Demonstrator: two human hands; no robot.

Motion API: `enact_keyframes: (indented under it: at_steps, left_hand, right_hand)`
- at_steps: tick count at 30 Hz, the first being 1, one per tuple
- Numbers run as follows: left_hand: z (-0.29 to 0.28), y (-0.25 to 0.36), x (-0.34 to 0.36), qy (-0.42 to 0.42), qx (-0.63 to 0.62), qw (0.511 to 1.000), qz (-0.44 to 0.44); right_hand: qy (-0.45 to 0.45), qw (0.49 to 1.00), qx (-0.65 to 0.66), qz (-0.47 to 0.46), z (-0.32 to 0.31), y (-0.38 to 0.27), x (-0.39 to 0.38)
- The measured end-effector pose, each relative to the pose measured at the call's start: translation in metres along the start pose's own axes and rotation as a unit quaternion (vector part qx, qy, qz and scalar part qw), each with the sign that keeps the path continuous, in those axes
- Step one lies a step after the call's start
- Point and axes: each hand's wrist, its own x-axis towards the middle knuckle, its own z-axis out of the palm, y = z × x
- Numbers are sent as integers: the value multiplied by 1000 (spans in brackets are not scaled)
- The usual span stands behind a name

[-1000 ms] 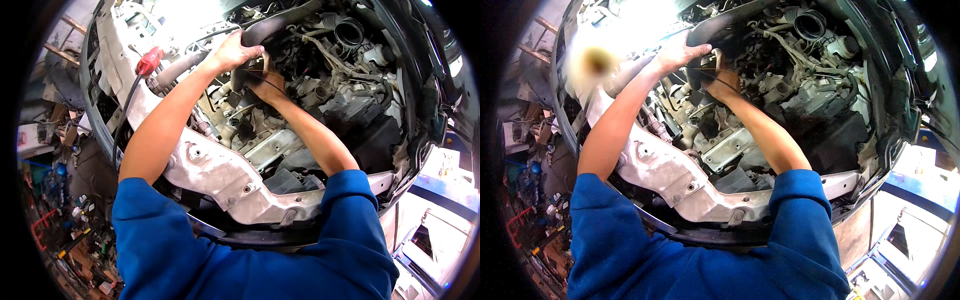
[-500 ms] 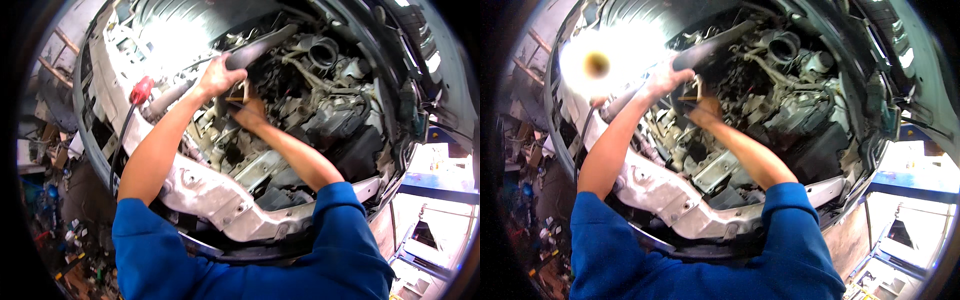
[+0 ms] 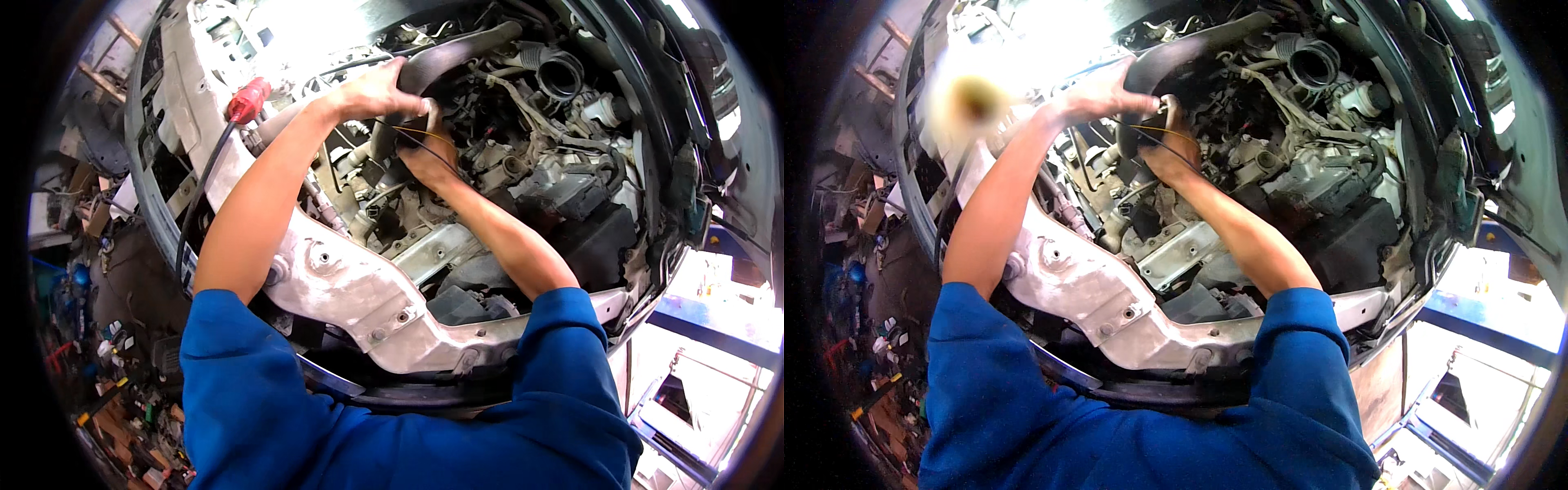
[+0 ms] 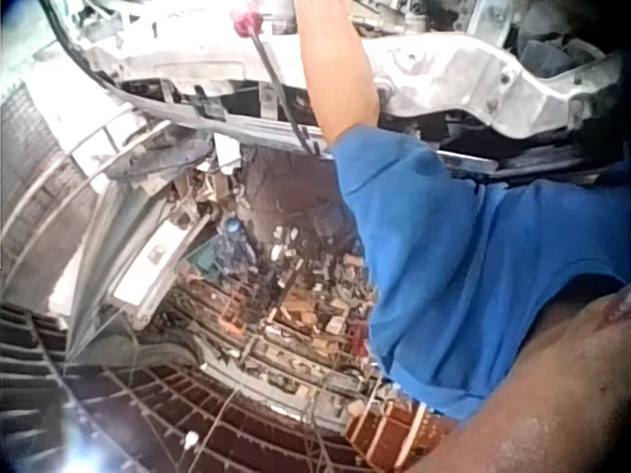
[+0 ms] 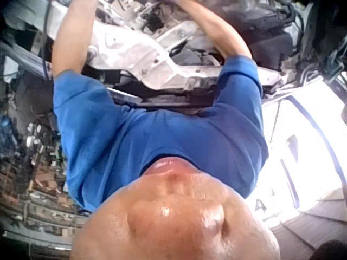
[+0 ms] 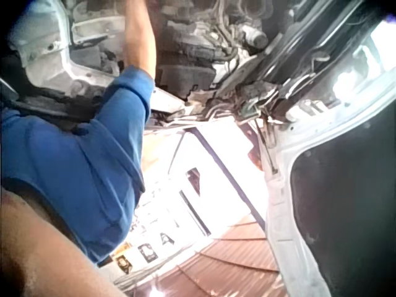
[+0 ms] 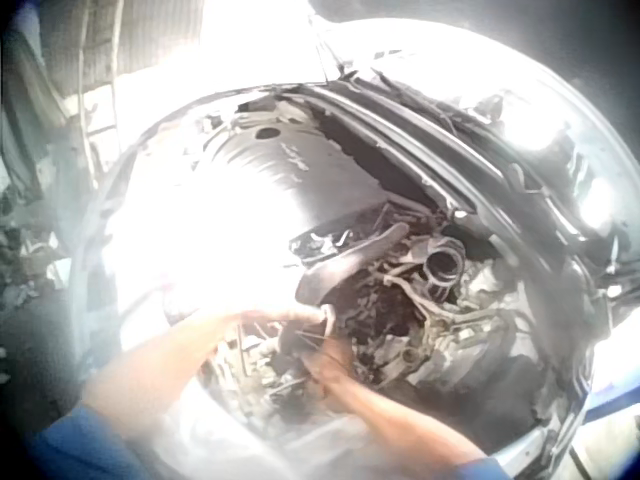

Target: The person removes components from a car engine bay using an impact driver and a socket wrench, then detaches a large flexible hose and continues working on the internal engine area.

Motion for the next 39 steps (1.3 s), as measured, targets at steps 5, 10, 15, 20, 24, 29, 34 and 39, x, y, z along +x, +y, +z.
enact_keyframes:
  at_steps: [5, 10, 15, 20, 24, 29, 34, 39]
  left_hand:
    - [-23, 8, 1, -306, 219, 926, -23]
    - [-20, 4, -7, -195, 202, 959, -35]
    - [-31, -2, 6, -72, 22, 996, 44]
    - [-33, 39, 10, 95, -102, 979, 152]
    - [-13, 32, 24, 99, -268, 956, 72]
    - [-35, 33, 37, 182, -24, 971, 156]
    - [-28, 26, 41, 209, 51, 963, 164]
    - [-29, 21, 42, 210, 118, 957, 161]
  right_hand:
    - [21, 999, -34, 13, 2, 12, -2]
    - [-6, 999, -29, 14, -1, 11, 2]
    - [-9, 999, -39, -15, 7, 13, 6]
    - [23, 996, -80, -33, 25, 13, -4]
    - [-3, 994, -113, 11, 17, -19, -20]
    - [-9, 995, -98, 12, 4, -37, -36]
    - [-24, 993, -114, 34, 9, -23, -23]
    - [-41, 993, -87, 61, 11, -13, -8]
